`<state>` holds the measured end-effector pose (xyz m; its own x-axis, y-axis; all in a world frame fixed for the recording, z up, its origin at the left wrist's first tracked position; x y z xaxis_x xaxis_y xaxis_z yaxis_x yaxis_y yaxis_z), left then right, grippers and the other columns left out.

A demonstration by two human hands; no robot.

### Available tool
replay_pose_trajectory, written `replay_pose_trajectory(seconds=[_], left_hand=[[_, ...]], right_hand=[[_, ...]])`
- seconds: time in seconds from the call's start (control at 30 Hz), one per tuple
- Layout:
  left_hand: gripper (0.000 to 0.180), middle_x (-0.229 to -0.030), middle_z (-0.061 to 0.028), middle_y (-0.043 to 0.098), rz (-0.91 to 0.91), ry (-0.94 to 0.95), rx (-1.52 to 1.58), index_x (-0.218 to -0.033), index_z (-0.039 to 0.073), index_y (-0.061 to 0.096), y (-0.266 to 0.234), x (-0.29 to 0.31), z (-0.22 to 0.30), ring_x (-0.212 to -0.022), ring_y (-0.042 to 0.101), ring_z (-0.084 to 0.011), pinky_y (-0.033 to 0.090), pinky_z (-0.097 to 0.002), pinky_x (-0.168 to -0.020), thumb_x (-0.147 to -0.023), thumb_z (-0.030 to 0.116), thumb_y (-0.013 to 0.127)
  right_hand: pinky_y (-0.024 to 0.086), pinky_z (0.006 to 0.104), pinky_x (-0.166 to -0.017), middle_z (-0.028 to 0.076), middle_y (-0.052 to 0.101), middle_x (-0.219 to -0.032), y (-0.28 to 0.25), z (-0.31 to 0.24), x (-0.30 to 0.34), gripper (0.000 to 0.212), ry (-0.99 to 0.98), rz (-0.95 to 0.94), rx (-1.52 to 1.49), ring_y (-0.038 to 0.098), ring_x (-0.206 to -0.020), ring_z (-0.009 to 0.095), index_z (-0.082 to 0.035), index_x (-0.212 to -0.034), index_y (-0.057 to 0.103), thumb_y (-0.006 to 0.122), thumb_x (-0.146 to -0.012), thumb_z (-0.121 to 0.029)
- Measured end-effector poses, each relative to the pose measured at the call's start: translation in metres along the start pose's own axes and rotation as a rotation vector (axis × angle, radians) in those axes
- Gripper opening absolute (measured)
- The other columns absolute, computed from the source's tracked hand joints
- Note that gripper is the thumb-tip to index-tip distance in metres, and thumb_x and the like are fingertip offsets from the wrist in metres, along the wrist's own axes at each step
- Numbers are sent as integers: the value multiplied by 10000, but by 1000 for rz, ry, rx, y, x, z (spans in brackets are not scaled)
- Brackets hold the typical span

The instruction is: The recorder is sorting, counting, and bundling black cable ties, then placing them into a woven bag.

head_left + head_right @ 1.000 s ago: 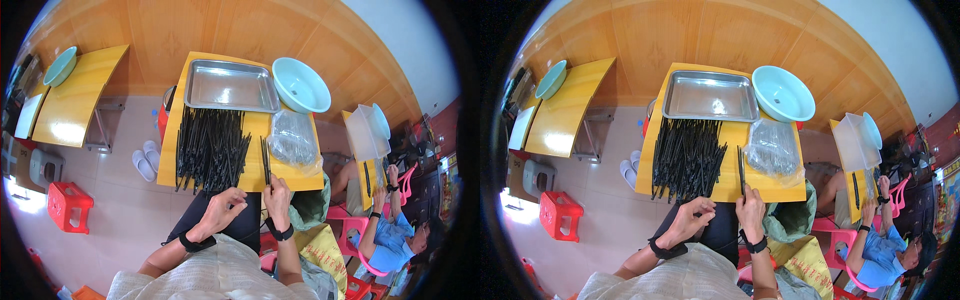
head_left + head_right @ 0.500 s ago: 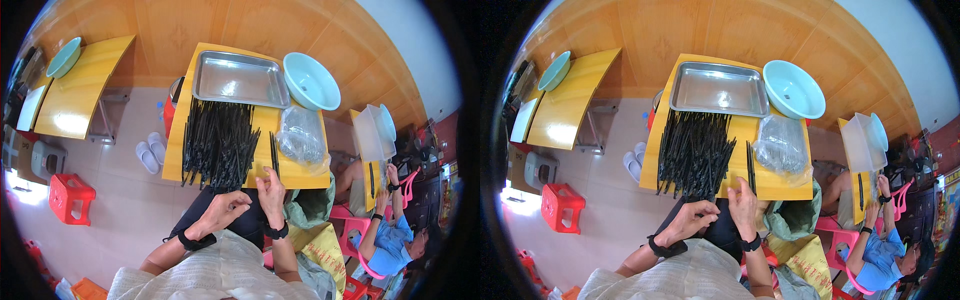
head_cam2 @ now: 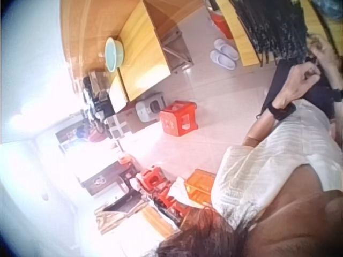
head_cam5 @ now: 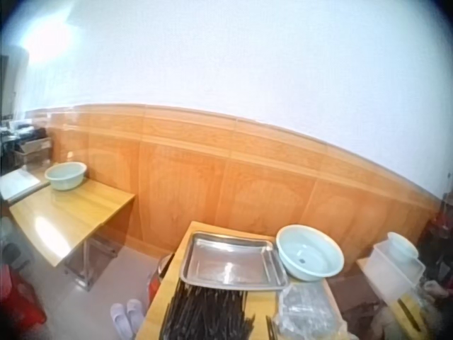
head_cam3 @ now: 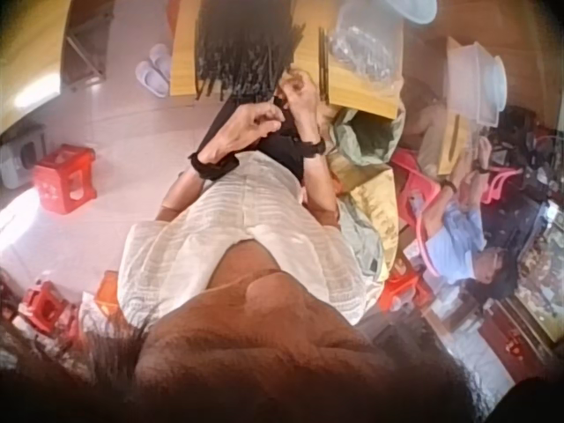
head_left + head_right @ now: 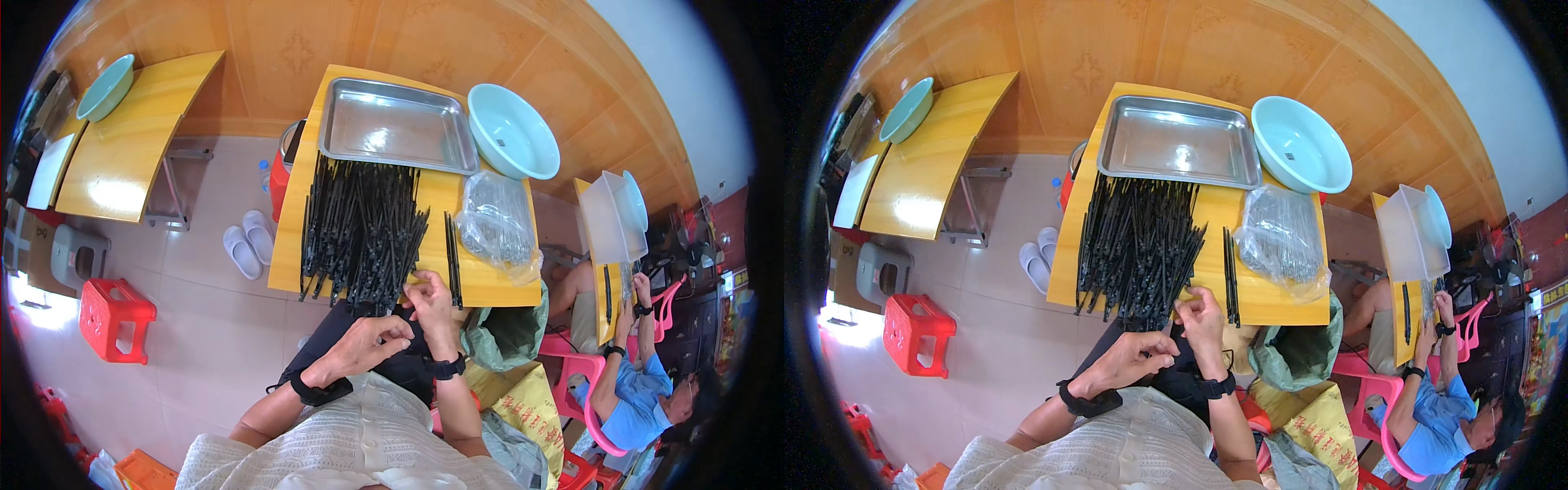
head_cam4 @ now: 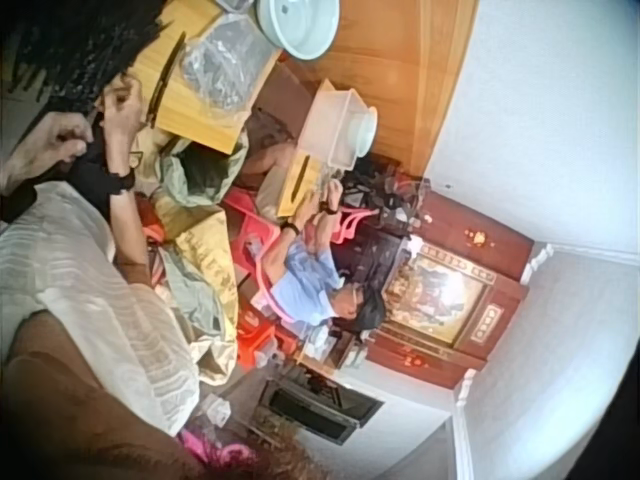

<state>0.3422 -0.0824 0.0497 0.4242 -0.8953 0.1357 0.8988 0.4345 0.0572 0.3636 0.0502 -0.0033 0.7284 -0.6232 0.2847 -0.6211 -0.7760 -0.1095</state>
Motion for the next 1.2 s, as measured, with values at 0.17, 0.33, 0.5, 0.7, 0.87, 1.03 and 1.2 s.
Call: replay_pose_trajectory(seconds=[0.17, 0.33, 0.5, 0.7, 0.87, 1.03, 1.2], left_hand=[[133, -768, -30, 604, -28, -2, 10, -956, 3, 583, 2, 3, 1, -654, 529, -60, 453, -211, -570, -837, 58, 563], [160, -815, -75, 616, -60, 94, 17, -973, -2, 578, 1, 16, 48, -725, 594, -142, 479, -262, -630, -825, 57, 561], [172, -881, -150, 614, -231, 777, -276, -942, -30, 603, 8, 83, 193, -714, 615, -279, 518, -306, -609, -820, 20, 494], [306, -777, -70, 591, 315, 1264, -334, -903, -50, 642, 23, 130, 241, -632, 600, -168, 482, -202, -469, -700, 179, 632], [285, -795, -77, 570, 123, 1195, -349, -926, -46, 610, 32, 112, 247, -613, 557, -130, 431, -187, -431, -689, 112, 609], [429, -889, -53, 562, -471, 1019, -528, -1116, 16, 544, 70, 97, 226, -672, 551, -125, 443, -196, -425, -704, 112, 614], [330, -821, -94, 506, -453, 634, -500, -1117, 44, 476, 70, 50, 148, -756, 593, -255, 506, -331, -570, -802, 126, 524]], right_hand=[[359, 166, -383, 23, 568, -652, 7, -3, 1, 263, 37, -48, -119, 532, -520, 71, 19, -1037, 520, 556, -780, -28], [351, 168, -377, 31, 584, -677, -7, 3, 1, 276, 26, -37, -106, 539, -522, 68, 24, -1056, 518, 557, -790, -36], [381, 203, -393, 49, 581, -656, -9, -5, -1, 247, -9, 83, 140, 539, -506, 87, -8, -1043, 503, 557, -814, -82], [403, 295, -480, 57, 528, -552, -9, -8, -7, 297, -122, 162, 386, 537, -514, 139, -9, -1018, 495, 615, -755, -79], [430, 372, -556, 119, 561, -601, 0, -31, -2, 351, -246, 232, 604, 567, -562, 267, -15, -1039, 499, 624, -719, -86], [458, 398, -589, 146, 587, -627, -10, -33, -7, 349, -257, 250, 710, 589, -603, 310, -11, -1014, 535, 599, -679, -83], [456, 320, -514, 117, 581, -605, -37, -1, -15, 334, -137, 178, 539, 576, -521, 226, 6, -1021, 558, 583, -696, -69]])
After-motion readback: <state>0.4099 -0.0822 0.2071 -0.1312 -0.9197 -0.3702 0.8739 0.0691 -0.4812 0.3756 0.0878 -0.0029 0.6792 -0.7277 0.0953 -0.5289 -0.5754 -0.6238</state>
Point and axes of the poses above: each hand's wrist, its own x-axis away from the middle knuckle, its own y-axis out of the palm, z = x × y, the point moved 9 cm from there along -x, towards the middle knuckle
